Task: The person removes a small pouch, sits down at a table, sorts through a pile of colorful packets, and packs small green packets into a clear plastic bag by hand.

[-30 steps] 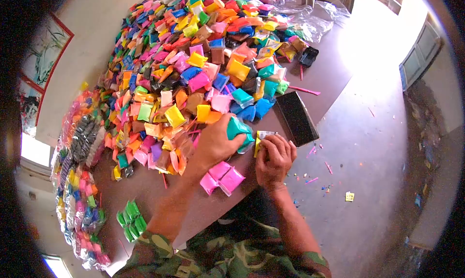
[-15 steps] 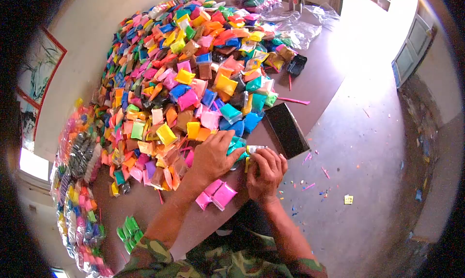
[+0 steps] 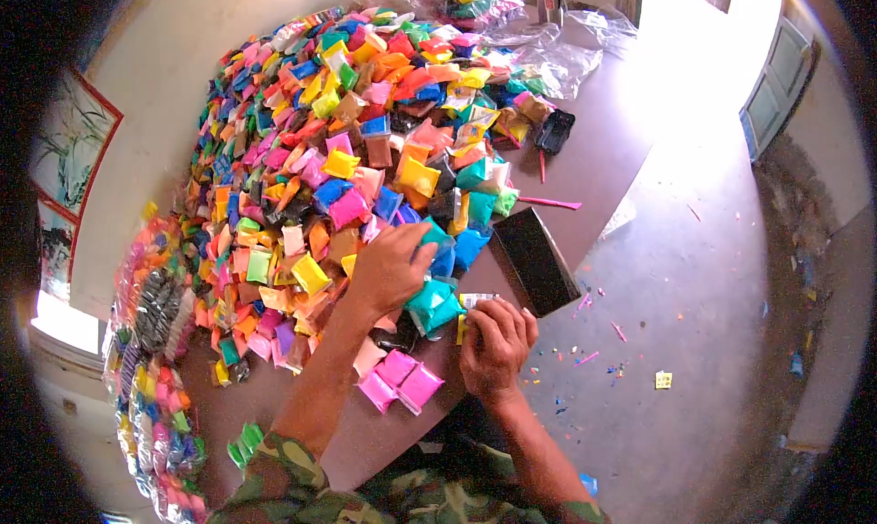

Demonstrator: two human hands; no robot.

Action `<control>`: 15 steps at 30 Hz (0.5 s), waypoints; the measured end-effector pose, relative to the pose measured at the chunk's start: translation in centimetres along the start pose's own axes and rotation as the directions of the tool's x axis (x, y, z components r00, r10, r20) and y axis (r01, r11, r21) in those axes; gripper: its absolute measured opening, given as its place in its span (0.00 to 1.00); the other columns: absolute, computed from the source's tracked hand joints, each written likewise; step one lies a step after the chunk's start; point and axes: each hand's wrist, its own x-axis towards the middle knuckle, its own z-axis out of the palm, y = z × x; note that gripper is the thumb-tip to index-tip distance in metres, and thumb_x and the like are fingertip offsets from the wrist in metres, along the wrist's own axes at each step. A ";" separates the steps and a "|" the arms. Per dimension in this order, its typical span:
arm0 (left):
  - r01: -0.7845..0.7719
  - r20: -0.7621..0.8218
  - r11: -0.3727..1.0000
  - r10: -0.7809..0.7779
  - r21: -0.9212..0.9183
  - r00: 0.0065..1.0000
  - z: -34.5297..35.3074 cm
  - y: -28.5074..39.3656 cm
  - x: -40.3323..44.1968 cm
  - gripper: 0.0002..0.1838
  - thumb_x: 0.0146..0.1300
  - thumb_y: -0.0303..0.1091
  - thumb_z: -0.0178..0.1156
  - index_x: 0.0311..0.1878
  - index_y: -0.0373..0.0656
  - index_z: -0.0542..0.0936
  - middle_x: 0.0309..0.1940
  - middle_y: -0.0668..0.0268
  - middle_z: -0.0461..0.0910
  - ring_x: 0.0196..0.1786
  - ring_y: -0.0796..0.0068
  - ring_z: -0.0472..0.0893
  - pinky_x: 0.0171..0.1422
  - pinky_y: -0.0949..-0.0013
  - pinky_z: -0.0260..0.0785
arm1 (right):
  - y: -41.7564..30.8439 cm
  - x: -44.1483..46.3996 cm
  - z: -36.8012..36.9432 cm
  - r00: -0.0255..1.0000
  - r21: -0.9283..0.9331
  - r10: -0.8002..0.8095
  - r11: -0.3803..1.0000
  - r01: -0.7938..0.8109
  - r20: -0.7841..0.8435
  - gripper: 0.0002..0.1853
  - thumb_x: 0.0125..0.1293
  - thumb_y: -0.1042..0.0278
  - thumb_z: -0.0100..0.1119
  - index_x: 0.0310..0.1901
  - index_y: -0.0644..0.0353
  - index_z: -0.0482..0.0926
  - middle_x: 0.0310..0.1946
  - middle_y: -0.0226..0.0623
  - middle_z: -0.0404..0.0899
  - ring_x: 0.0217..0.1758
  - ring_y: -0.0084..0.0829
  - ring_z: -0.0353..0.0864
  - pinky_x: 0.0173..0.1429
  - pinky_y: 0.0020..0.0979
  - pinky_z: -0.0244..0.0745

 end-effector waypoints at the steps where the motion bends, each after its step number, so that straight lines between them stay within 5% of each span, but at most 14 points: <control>1: -0.009 -0.054 1.000 0.010 0.013 0.999 0.0 -0.6 -0.5 0.20 0.70 0.41 0.65 0.58 0.37 0.82 0.55 0.50 0.86 0.56 0.45 0.85 0.61 0.50 0.78 | 0.0 0.0 -0.1 1.000 -0.003 0.000 1.000 0.000 0.001 0.11 0.59 0.75 0.69 0.44 0.53 0.88 0.52 0.33 0.87 0.64 0.39 0.82 0.78 0.46 0.59; 3: -0.026 -0.164 0.999 0.033 0.041 0.986 -0.2 -2.4 -1.8 0.20 0.70 0.40 0.65 0.58 0.37 0.83 0.56 0.50 0.86 0.58 0.46 0.85 0.63 0.50 0.78 | 0.0 0.1 -0.3 1.000 0.001 0.007 1.000 -0.007 0.004 0.11 0.58 0.75 0.69 0.43 0.53 0.88 0.52 0.32 0.87 0.64 0.38 0.82 0.78 0.46 0.59; 6: 0.031 -0.062 0.999 -0.028 0.045 0.998 -2.0 -5.0 -4.0 0.21 0.68 0.41 0.67 0.58 0.38 0.83 0.58 0.52 0.85 0.61 0.48 0.84 0.66 0.52 0.77 | -0.2 0.1 -0.2 1.000 0.004 0.005 1.000 -0.005 0.004 0.11 0.58 0.75 0.69 0.43 0.53 0.88 0.51 0.32 0.87 0.64 0.38 0.82 0.78 0.46 0.59; 15: 0.043 -0.029 0.842 -0.032 0.539 0.999 -6.4 -12.6 -4.9 0.15 0.65 0.38 0.68 0.50 0.39 0.84 0.54 0.57 0.84 0.57 0.49 0.80 0.67 0.53 0.75 | -0.1 -0.1 0.0 1.000 -0.009 0.001 1.000 -0.001 0.010 0.10 0.59 0.74 0.69 0.42 0.54 0.88 0.50 0.32 0.87 0.64 0.39 0.82 0.80 0.47 0.58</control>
